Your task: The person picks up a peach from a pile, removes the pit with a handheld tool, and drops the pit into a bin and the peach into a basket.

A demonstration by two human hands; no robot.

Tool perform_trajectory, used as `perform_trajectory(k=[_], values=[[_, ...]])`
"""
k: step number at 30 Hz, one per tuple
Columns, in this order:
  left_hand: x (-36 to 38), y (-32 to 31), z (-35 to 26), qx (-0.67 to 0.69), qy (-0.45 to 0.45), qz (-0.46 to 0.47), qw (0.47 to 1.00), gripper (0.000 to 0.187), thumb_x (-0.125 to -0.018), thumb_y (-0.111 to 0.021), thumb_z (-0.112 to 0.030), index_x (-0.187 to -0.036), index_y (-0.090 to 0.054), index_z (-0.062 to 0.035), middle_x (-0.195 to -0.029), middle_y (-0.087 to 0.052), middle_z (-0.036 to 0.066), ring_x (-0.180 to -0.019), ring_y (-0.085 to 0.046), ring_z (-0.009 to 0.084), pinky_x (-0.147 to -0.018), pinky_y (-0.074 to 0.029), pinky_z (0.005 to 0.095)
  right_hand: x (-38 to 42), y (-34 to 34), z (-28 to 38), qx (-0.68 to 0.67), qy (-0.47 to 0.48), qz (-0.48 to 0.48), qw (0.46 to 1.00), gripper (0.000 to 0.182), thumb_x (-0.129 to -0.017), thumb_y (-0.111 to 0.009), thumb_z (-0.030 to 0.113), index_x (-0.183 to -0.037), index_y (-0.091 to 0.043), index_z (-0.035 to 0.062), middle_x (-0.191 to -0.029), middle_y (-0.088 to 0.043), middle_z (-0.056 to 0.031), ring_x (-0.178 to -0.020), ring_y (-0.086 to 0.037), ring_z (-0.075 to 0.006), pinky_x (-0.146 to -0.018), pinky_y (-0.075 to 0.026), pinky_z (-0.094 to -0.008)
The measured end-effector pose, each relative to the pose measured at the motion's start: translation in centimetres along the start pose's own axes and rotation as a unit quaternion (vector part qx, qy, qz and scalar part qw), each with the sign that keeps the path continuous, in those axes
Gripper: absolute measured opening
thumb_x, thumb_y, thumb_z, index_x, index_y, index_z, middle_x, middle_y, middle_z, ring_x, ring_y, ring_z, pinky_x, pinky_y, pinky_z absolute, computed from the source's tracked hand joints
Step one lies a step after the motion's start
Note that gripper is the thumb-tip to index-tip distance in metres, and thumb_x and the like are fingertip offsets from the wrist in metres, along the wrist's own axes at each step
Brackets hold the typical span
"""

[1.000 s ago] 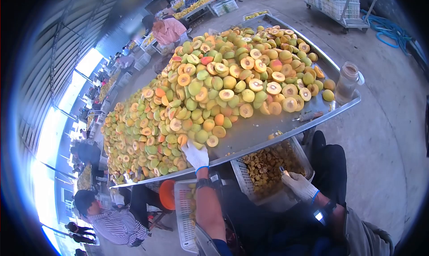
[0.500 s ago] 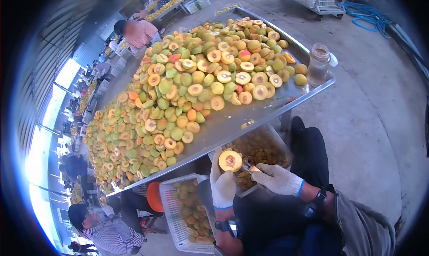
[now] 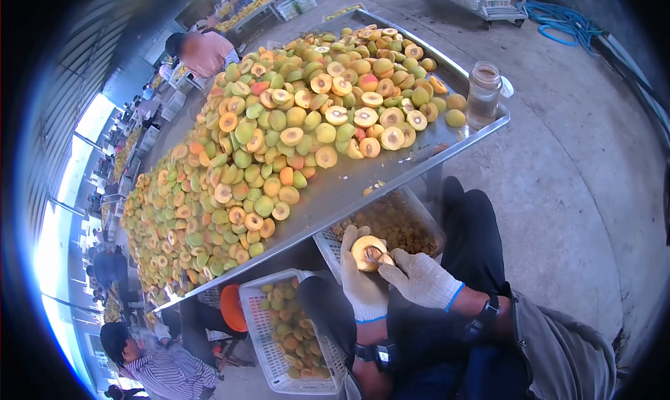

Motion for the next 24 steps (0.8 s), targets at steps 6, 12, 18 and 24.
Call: perform_trajectory(k=[6, 12, 18, 24], values=[[0.3, -0.5, 0.4, -0.111, -0.050, -0.046, 0.992, 0.052, -0.109, -0.046, -0.038, -0.146, -0.051, -0.0010, -0.126, -0.062, 0.015, -0.103, -0.064, 0.0292, -0.091, -0.055, 0.0391, 0.2, -0.4, 0.6, -0.003, -0.015, -0.005, 1.000, 0.039, -0.107, -0.053, 0.039, -0.104, -0.059, 0.0005, -0.083, -0.067, -0.0297, -0.079, -0.066, -0.0514, -0.068, -0.048, -0.0592], [0.7, -1.9, 0.1, -0.021, -0.039, -0.152, 0.987, 0.045, -0.107, -0.048, -0.043, -0.122, -0.062, -0.0032, -0.105, -0.066, 0.015, -0.093, -0.065, 0.0277, -0.082, -0.056, 0.0386, 0.4, -1.4, 1.4, 0.011, -0.033, -0.015, 0.999, 0.040, -0.108, -0.052, 0.038, -0.112, -0.060, -0.0002, -0.082, -0.068, -0.0301, -0.077, -0.067, -0.0507, -0.069, -0.049, -0.0591], [0.8, -2.1, -0.2, 0.001, -0.008, -0.175, 0.985, 0.045, -0.108, -0.046, -0.045, -0.114, -0.064, -0.0037, -0.098, -0.065, 0.014, -0.089, -0.064, 0.0282, -0.082, -0.056, 0.0395, 0.8, -2.0, 1.4, 0.041, -0.010, -0.030, 0.999, 0.042, -0.107, -0.052, 0.036, -0.122, -0.057, -0.0026, -0.079, -0.068, -0.0281, -0.071, -0.068, -0.0468, -0.063, -0.052, -0.0560], [0.9, -2.3, -0.7, -0.055, -0.029, -0.168, 0.984, 0.047, -0.108, -0.046, -0.047, -0.111, -0.063, -0.0035, -0.097, -0.065, 0.015, -0.088, -0.064, 0.0287, -0.082, -0.056, 0.0408, 0.8, -3.3, 0.4, 0.065, 0.028, -0.054, 0.996, 0.040, -0.107, -0.052, 0.036, -0.112, -0.060, -0.0028, -0.071, -0.066, -0.0225, -0.061, -0.065, -0.0432, -0.058, -0.050, -0.0537]])
Point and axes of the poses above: each hand's wrist, its own x-axis away from the middle knuckle, its own y-axis out of the back of the hand, z = x × y, the point moved 1 cm from there along -x, towards the middle knuckle
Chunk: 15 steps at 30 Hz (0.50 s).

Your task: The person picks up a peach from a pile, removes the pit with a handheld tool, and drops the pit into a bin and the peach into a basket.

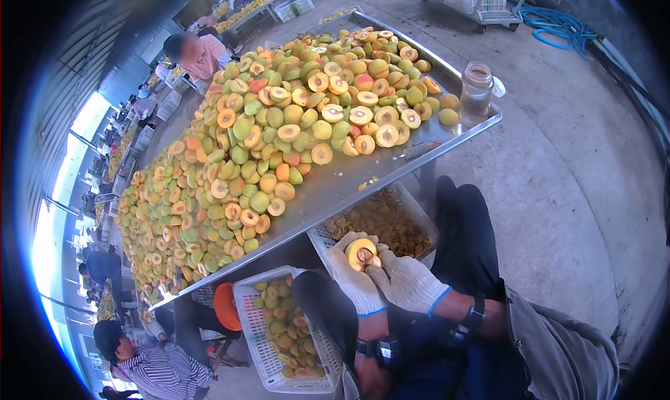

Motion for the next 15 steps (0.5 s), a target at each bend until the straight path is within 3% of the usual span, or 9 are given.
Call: perform_trajectory(k=[6, 11, 13, 15], values=[[-0.5, 1.7, 0.4, 0.002, 0.012, 0.042, 0.999, 0.049, -0.107, -0.049, -0.048, -0.110, -0.063, -0.0019, -0.096, -0.065, 0.016, -0.088, -0.066, 0.0297, -0.082, -0.057, 0.0412, 0.0, 0.0, 0.4, -0.006, -0.020, 0.040, 0.999, 0.039, -0.107, -0.051, 0.035, -0.112, -0.060, -0.0032, -0.074, -0.067, -0.0244, -0.065, -0.066, -0.0441, -0.061, -0.050, -0.0544], [0.3, 0.8, -0.7, -0.049, -0.037, 0.013, 0.998, 0.049, -0.107, -0.049, -0.046, -0.108, -0.064, 0.0003, -0.094, -0.066, 0.016, -0.086, -0.066, 0.0274, -0.079, -0.056, 0.0387, -0.1, 0.0, 0.6, 0.023, -0.029, 0.056, 0.998, 0.043, -0.108, -0.050, 0.036, -0.121, -0.058, -0.0035, -0.080, -0.069, -0.0265, -0.071, -0.068, -0.0464, -0.063, -0.051, -0.0562], [0.5, 0.7, -1.2, -0.072, -0.033, 0.005, 0.997, 0.047, -0.107, -0.048, -0.044, -0.108, -0.064, 0.0008, -0.094, -0.066, 0.015, -0.085, -0.066, 0.0268, -0.079, -0.056, 0.0383, -0.1, 0.4, 1.0, -0.069, -0.058, 0.075, 0.993, 0.043, -0.108, -0.048, 0.037, -0.121, -0.060, -0.0025, -0.085, -0.070, -0.0289, -0.076, -0.068, -0.0491, -0.068, -0.052, -0.0575], [0.5, 1.0, -1.4, -0.096, -0.030, -0.004, 0.995, 0.046, -0.107, -0.048, -0.042, -0.108, -0.065, 0.0014, -0.094, -0.067, 0.015, -0.083, -0.066, 0.0262, -0.078, -0.056, 0.0379, -0.3, 0.7, 1.6, -0.046, -0.070, 0.094, 0.992, 0.043, -0.109, -0.047, 0.037, -0.121, -0.060, -0.0021, -0.088, -0.071, -0.0298, -0.080, -0.068, -0.0502, -0.071, -0.052, -0.0581]])
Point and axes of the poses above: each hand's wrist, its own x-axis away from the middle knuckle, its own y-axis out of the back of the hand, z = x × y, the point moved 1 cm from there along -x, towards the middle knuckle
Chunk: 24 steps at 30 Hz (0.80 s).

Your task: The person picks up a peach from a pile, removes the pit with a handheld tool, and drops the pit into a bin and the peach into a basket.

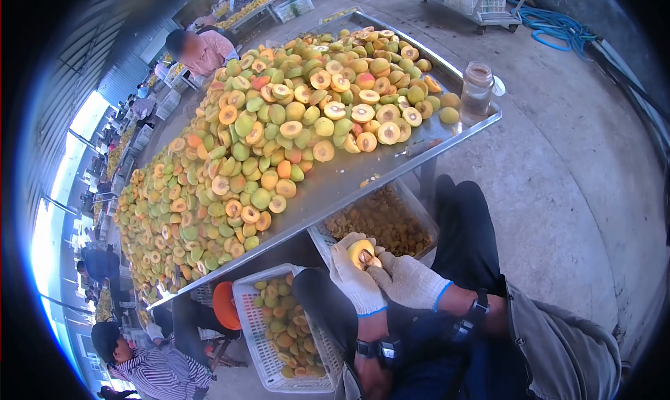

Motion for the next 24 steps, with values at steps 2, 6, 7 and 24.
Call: perform_trajectory(k=[2, 6, 7, 24], values=[[-0.1, 0.1, 0.0, -0.060, -0.045, -0.008, 0.997, 0.046, -0.110, -0.042, -0.035, -0.108, -0.066, 0.0040, -0.098, -0.069, 0.016, -0.085, -0.070, 0.0264, -0.078, -0.058, 0.0373, 0.0, 0.3, 0.1, 0.023, -0.016, 0.014, 1.000, 0.043, -0.109, -0.046, 0.037, -0.121, -0.061, -0.0017, -0.091, -0.071, -0.0308, -0.083, -0.068, -0.0512, -0.074, -0.052, -0.0586], [-0.6, 0.7, 0.5, -0.082, -0.003, -0.010, 0.997, 0.046, -0.110, -0.042, -0.035, -0.110, -0.066, 0.0040, -0.095, -0.069, 0.015, -0.085, -0.070, 0.0253, -0.076, -0.057, 0.0354, -0.3, 0.5, -0.6, 0.012, -0.007, 0.041, 0.999, 0.044, -0.109, -0.046, 0.038, -0.123, -0.060, -0.0007, -0.093, -0.071, -0.0316, -0.088, -0.068, -0.0521, -0.078, -0.051, -0.0590], [-0.6, 0.5, 0.7, -0.063, -0.013, -0.014, 0.998, 0.046, -0.110, -0.042, -0.035, -0.109, -0.066, 0.0034, -0.094, -0.069, 0.015, -0.084, -0.070, 0.0255, -0.076, -0.057, 0.0354, -0.3, 0.5, -0.7, 0.010, -0.001, 0.048, 0.999, 0.044, -0.109, -0.046, 0.039, -0.123, -0.060, -0.0003, -0.093, -0.070, -0.0315, -0.088, -0.068, -0.0521, -0.078, -0.051, -0.0592], [-1.2, 0.8, 0.7, 0.135, 0.114, -0.051, 0.983, 0.050, -0.109, -0.039, -0.048, -0.109, -0.063, -0.0041, -0.096, -0.068, 0.016, -0.084, -0.068, 0.0312, -0.079, -0.059, 0.0431, 0.0, 1.6, -1.2, 0.064, 0.087, 0.056, 0.993, 0.056, -0.106, -0.051, 0.044, -0.139, -0.053, -0.0007, -0.081, -0.068, -0.0317, -0.074, -0.067, -0.0506, -0.068, -0.050, -0.0593]])
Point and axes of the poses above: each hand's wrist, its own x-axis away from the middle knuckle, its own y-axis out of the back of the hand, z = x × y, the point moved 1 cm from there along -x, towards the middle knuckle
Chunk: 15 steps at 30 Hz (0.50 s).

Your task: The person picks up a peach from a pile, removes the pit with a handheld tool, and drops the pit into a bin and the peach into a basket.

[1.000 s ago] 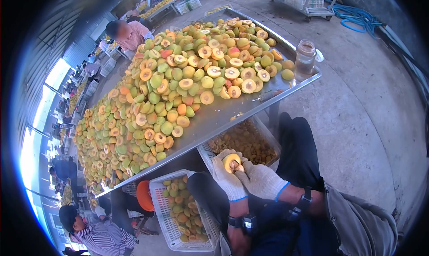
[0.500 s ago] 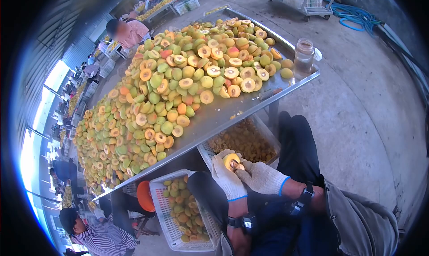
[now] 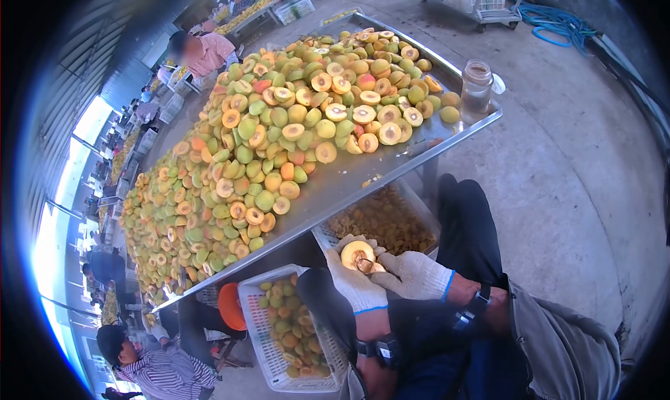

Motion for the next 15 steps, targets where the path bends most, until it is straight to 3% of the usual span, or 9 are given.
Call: perform_trajectory(k=[4, 9, 15], values=[[0.8, -0.5, -0.3, -0.013, -0.024, 0.031, 0.999, 0.052, -0.110, -0.037, -0.051, -0.111, -0.063, -0.0048, -0.096, -0.067, 0.016, -0.085, -0.067, 0.0306, -0.079, -0.058, 0.0430, 0.2, -0.6, 0.3, -0.042, 0.024, -0.082, 0.995, 0.052, -0.106, -0.051, 0.044, -0.129, -0.057, -0.0020, -0.079, -0.067, -0.0306, -0.073, -0.067, -0.0496, -0.066, -0.050, -0.0588], [1.9, -1.6, 0.1, -0.006, -0.049, 0.015, 0.999, 0.057, -0.110, -0.038, -0.056, -0.116, -0.061, -0.0043, -0.097, -0.066, 0.016, -0.084, -0.066, 0.0306, -0.079, -0.057, 0.0419, 0.0, -0.6, 1.1, -0.039, -0.021, -0.089, 0.995, 0.046, -0.107, -0.051, 0.041, -0.122, -0.058, -0.0012, -0.080, -0.068, -0.0294, -0.074, -0.068, -0.0485, -0.066, -0.050, -0.0585], [1.2, -0.7, 0.9, -0.019, -0.076, 0.059, 0.995, 0.062, -0.109, -0.038, -0.060, -0.120, -0.058, -0.0028, -0.100, -0.066, 0.018, -0.084, -0.067, 0.0314, -0.080, -0.057, 0.0429, 0.0, -1.3, 0.8, -0.038, -0.031, -0.105, 0.993, 0.040, -0.107, -0.052, 0.038, -0.117, -0.058, 0.0001, -0.083, -0.070, -0.0273, -0.073, -0.068, -0.0476, -0.066, -0.050, -0.0573]])
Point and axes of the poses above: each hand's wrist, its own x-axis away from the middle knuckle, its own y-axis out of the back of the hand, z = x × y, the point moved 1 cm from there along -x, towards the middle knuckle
